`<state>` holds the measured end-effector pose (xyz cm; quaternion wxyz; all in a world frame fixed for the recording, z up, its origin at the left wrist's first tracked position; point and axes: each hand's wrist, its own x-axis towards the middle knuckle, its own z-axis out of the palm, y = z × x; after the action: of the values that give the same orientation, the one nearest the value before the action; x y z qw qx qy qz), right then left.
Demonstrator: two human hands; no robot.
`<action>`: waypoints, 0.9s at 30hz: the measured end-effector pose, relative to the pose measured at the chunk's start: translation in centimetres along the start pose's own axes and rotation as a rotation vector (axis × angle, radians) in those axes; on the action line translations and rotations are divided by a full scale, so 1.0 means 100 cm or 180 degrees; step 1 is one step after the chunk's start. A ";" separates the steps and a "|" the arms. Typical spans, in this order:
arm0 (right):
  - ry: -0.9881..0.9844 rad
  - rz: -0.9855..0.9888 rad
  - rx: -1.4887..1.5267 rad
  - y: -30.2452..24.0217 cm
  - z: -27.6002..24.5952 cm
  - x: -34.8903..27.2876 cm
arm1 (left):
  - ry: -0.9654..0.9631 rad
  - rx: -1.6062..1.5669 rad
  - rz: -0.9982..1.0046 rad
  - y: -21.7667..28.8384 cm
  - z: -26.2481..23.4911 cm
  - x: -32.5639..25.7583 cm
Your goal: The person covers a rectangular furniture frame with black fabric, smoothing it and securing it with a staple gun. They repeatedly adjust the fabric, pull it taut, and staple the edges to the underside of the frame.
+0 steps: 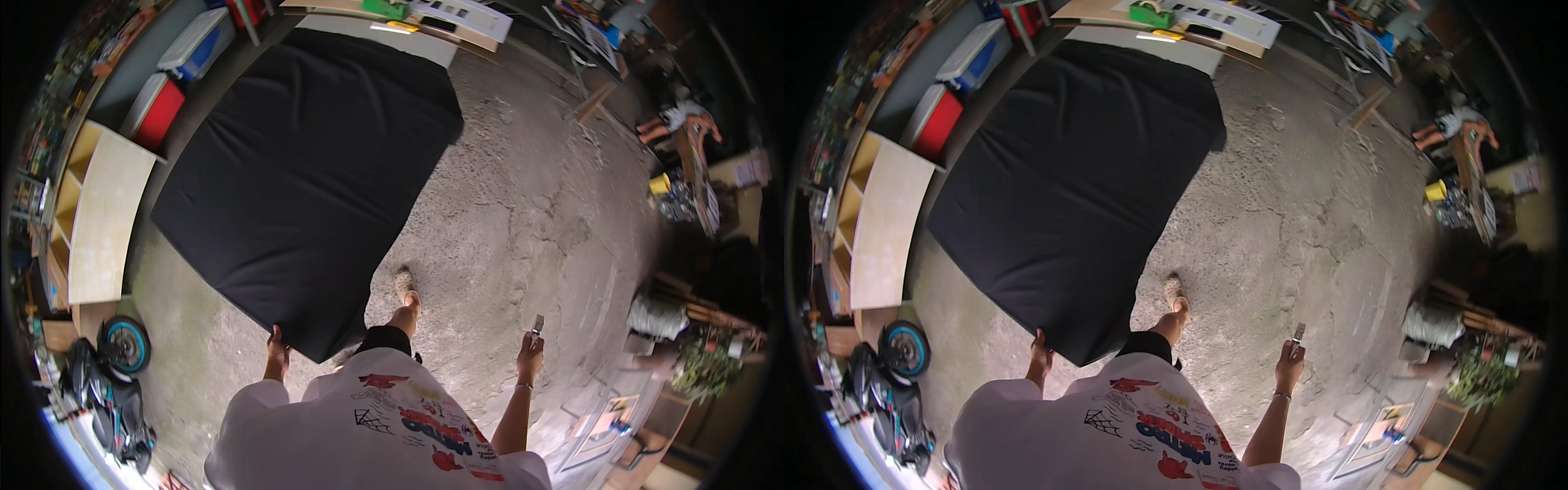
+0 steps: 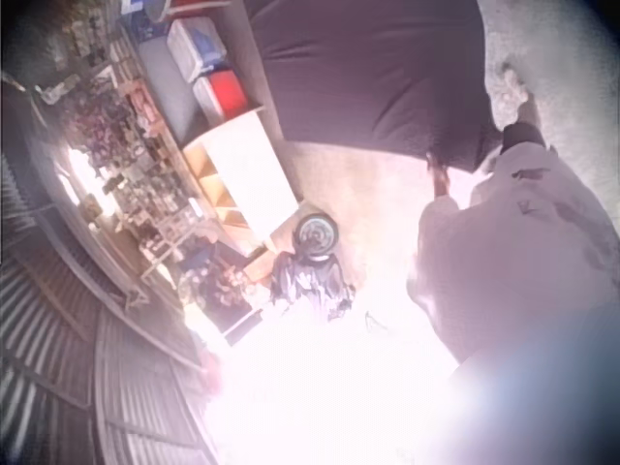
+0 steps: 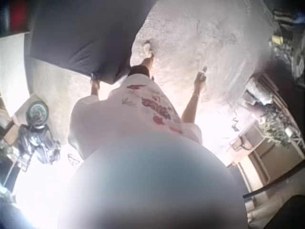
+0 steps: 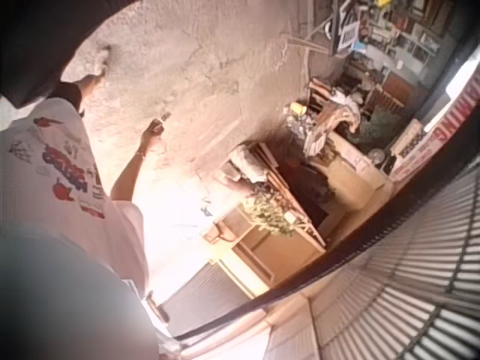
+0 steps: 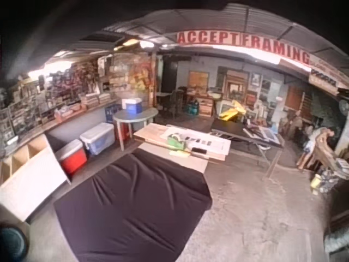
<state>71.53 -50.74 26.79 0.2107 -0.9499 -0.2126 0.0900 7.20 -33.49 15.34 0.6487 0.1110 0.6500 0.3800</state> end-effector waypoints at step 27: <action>-0.0449 -0.4822 -0.0909 -0.742 0.363 0.495 | 0.0746 -0.2461 -0.0688 0.044 0.669 0.099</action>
<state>79.14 45.14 22.84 0.0763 -0.5553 -0.8268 -0.0466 66.46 -0.77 19.37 0.6003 -0.2536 0.5369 0.5358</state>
